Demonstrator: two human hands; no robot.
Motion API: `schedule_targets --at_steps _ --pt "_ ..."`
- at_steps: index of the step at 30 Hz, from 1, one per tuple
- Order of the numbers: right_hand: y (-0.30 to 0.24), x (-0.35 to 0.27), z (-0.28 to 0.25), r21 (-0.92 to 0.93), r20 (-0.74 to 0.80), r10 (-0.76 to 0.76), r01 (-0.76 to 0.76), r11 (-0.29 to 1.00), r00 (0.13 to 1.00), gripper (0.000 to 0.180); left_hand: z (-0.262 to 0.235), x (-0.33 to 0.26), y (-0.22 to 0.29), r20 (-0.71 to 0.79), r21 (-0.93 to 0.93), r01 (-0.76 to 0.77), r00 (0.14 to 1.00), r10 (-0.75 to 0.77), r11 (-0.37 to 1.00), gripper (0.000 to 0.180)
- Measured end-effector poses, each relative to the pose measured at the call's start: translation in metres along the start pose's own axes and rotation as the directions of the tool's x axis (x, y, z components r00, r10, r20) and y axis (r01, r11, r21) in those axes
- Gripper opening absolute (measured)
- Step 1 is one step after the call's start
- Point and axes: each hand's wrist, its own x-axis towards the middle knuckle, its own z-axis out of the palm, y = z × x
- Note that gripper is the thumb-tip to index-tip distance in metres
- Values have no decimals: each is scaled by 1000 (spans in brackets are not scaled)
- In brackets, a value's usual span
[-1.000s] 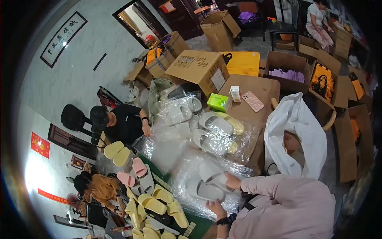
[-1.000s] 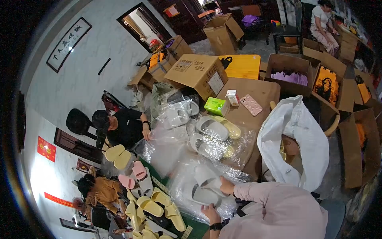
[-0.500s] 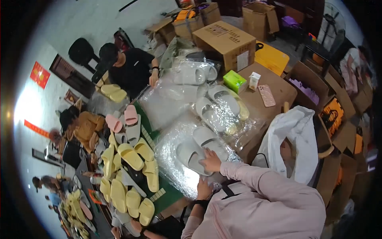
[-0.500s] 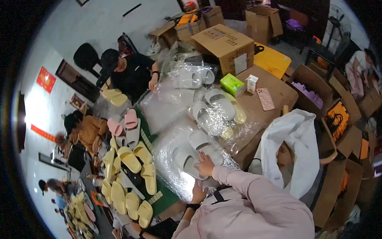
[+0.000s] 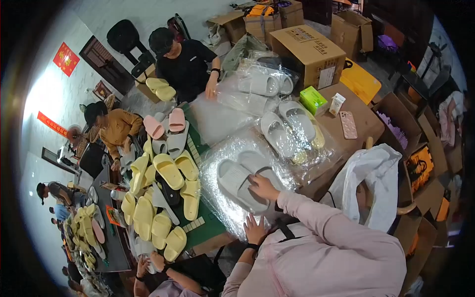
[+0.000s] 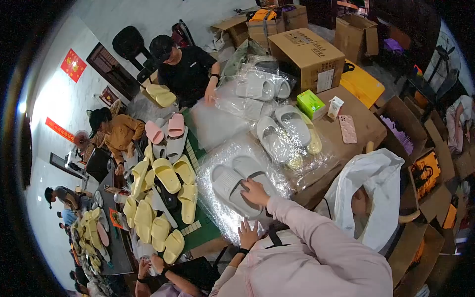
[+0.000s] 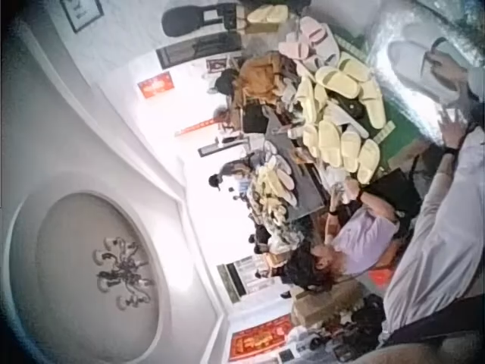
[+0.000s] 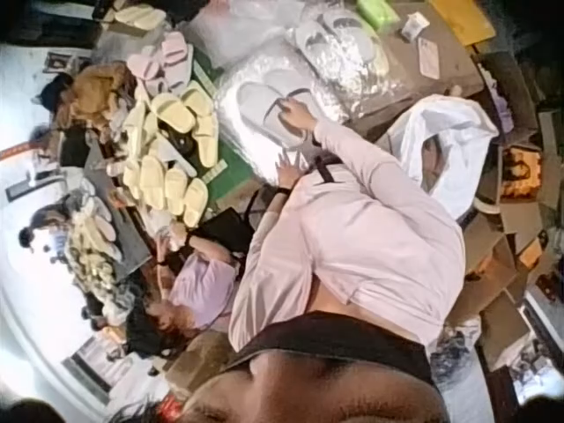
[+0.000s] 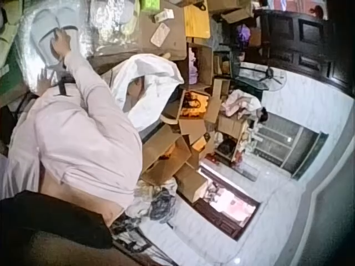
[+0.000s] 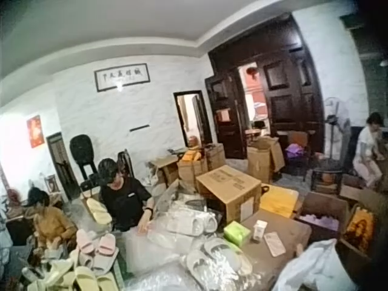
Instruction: Packaging various colored slippers into plastic bags for shipment.
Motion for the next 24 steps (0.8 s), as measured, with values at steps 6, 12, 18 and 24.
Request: schedule_targets --at_steps 6,12,18,24 --pt "-58 -45 -55 498 417 -189 -50 866 889 51 1 -1 -9 11 -117 -38 999 40 992 47" --pt "-83 -54 -104 563 637 -244 -226 795 731 44 13 7 -32 -190 -530 -101 982 -2 842 42" --pt "-81 -55 -140 621 610 -247 -261 739 753 39 -61 38 -26 -584 -144 70 799 -142 987 19" --pt "-57 -72 -163 687 554 -123 -369 626 823 37 -67 44 -42 -274 -170 43 958 -89 985 24"
